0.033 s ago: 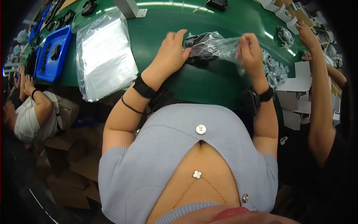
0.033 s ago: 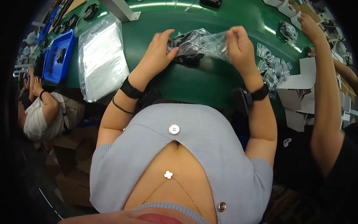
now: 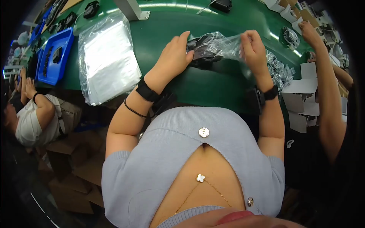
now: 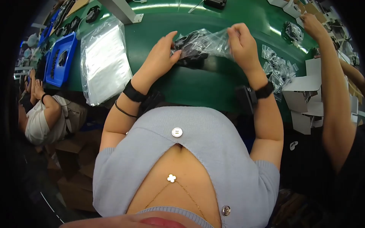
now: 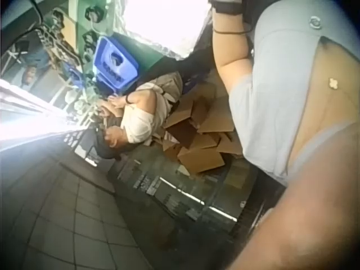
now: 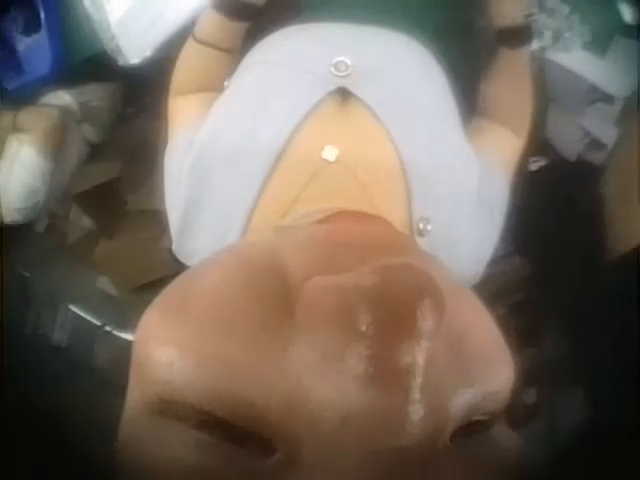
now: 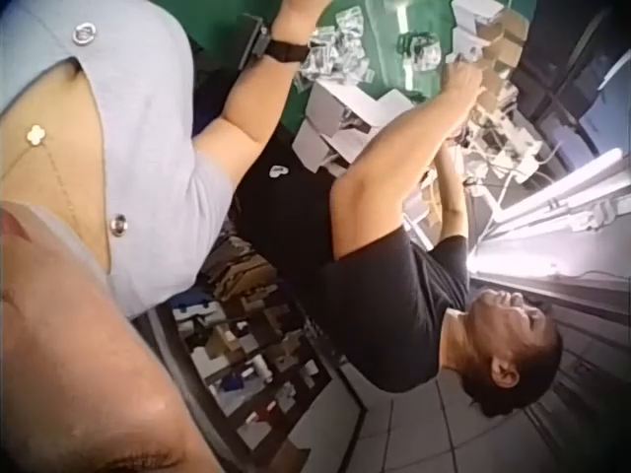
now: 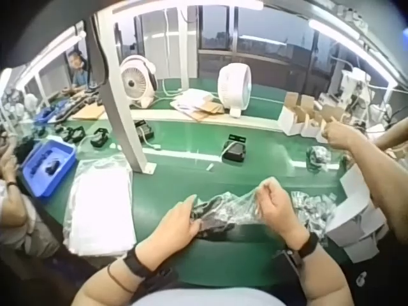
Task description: The person is placing small electronic or mechanical parts into plastic bags at a workstation.
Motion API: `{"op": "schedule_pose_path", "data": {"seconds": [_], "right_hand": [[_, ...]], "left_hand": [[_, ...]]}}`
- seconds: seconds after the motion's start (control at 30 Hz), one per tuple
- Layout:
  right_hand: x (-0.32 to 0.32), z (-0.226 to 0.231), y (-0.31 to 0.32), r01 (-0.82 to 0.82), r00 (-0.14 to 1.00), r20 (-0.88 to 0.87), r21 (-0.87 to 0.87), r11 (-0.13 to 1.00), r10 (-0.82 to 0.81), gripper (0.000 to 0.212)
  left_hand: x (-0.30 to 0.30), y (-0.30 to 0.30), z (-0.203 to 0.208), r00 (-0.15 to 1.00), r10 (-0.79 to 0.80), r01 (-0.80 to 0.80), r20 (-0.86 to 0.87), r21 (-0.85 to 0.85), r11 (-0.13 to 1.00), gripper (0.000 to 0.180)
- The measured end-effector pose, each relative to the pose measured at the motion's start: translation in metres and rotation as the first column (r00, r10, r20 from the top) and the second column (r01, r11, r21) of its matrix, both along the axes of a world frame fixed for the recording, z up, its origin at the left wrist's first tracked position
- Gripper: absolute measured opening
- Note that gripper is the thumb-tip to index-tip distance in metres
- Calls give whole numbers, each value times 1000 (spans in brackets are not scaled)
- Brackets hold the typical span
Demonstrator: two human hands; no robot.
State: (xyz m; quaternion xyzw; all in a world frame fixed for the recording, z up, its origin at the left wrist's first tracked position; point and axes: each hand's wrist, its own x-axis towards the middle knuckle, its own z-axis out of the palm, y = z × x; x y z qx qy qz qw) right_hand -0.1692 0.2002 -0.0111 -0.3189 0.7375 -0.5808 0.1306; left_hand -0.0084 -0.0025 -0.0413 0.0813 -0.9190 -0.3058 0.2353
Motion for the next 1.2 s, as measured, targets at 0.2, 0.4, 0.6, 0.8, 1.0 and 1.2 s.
{"op": "schedule_pose_path", "data": {"seconds": [0.2,0.4,0.6,0.8,1.0,1.2], "right_hand": [[-18,-29,-42,66,924,-382,140,988,-8,12],[31,-30,-64,-263,964,7,-99,960,265,27],[29,-13,-78,-75,962,237,-258,963,138,27],[-114,-9,-31,265,874,464,-211,941,-143,36],[-165,-6,-9,769,626,-774,594,236,-94,29],[-106,0,-82,166,352,-927,195,967,127,22]], "left_hand": [[-12,-8,11,964,-81,-9,252,337,941,52],[-17,-2,4,999,6,-46,47,954,296,52],[-25,0,-2,985,-109,169,-131,825,540,50],[-22,0,7,966,-237,228,-106,784,577,38],[-18,-3,13,972,-222,200,-80,778,596,28],[-15,-7,17,970,-240,164,21,673,722,18]]}}
